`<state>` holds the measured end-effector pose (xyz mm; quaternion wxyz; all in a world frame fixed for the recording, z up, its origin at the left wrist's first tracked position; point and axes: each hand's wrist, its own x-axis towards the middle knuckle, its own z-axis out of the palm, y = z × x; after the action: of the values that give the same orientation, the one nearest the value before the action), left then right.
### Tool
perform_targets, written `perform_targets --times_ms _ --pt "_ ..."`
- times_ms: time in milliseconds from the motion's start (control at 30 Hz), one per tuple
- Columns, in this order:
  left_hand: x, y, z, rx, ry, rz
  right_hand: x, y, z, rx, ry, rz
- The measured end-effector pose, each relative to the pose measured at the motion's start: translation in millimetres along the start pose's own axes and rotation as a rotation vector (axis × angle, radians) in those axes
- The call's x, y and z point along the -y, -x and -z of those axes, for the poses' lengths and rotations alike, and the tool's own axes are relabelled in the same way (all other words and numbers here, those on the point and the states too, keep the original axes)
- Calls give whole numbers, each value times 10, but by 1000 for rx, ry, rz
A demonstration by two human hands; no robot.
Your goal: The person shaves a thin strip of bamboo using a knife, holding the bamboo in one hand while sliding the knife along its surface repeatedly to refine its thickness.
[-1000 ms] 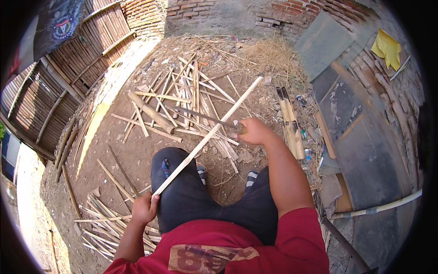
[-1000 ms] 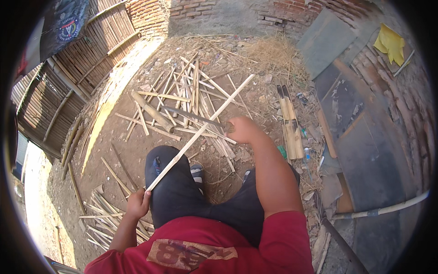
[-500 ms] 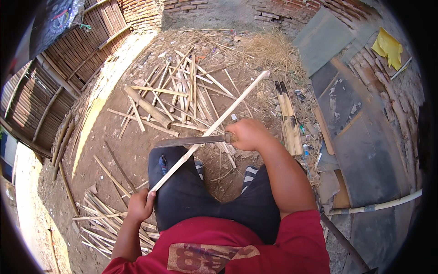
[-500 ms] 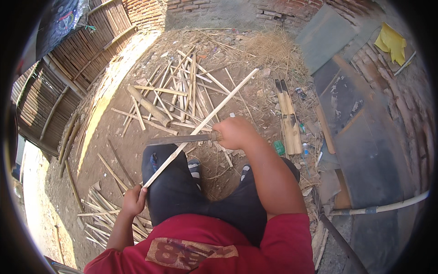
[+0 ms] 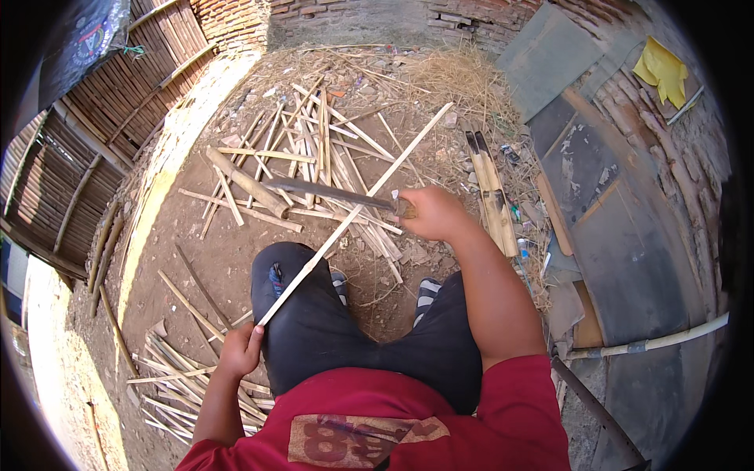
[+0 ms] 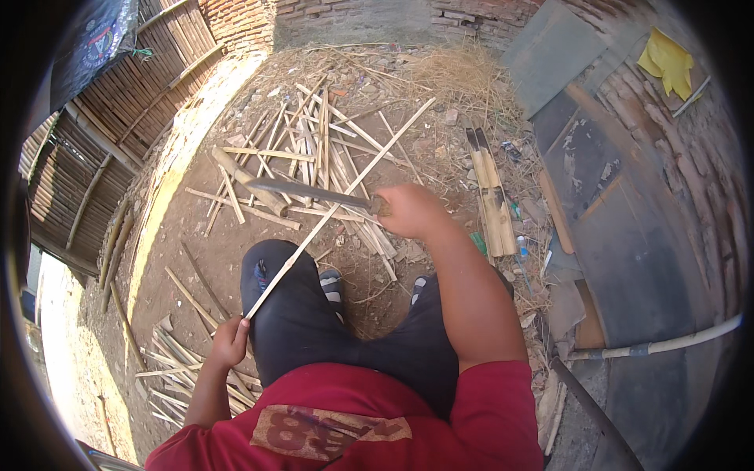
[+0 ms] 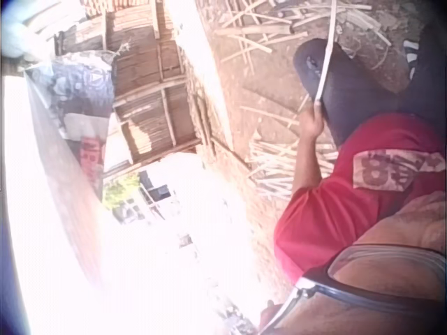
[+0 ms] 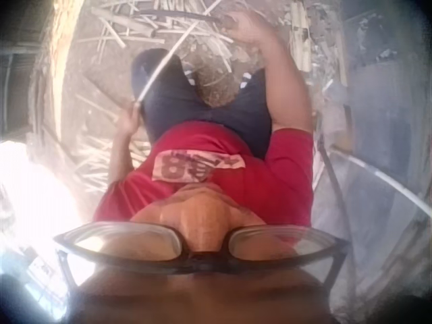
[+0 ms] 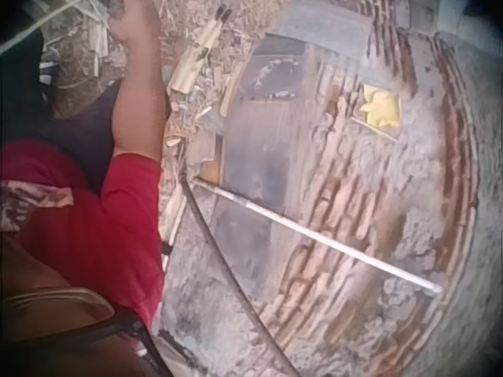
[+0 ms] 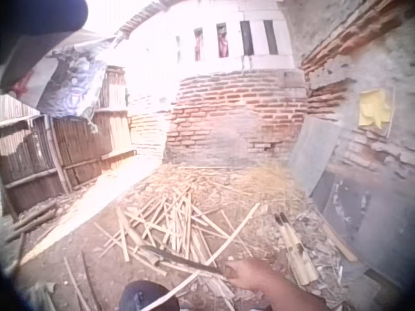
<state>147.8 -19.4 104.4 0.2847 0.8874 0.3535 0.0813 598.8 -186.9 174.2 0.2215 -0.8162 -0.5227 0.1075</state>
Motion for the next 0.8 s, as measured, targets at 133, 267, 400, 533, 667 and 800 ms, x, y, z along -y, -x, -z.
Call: perform_targets --times_ms 133,267,400,533,667,800 --pt "-40 21 49 9 -42 -15 64 -29 -107 127 114 139" --pt "-69 7 1 -20 -72 26 -506 -187 -34 -79 -119 -226" --pt "-59 10 4 -33 -106 0 -539 -151 34 -300 -206 -336" --pt "-37 19 -14 -36 -57 2 -222 -62 -27 -131 -83 -147" --pt "-98 21 -6 -35 -74 7 163 51 -45 138 179 94" --pt "-115 74 21 -53 -127 20 -44 -81 -119 190 70 74"
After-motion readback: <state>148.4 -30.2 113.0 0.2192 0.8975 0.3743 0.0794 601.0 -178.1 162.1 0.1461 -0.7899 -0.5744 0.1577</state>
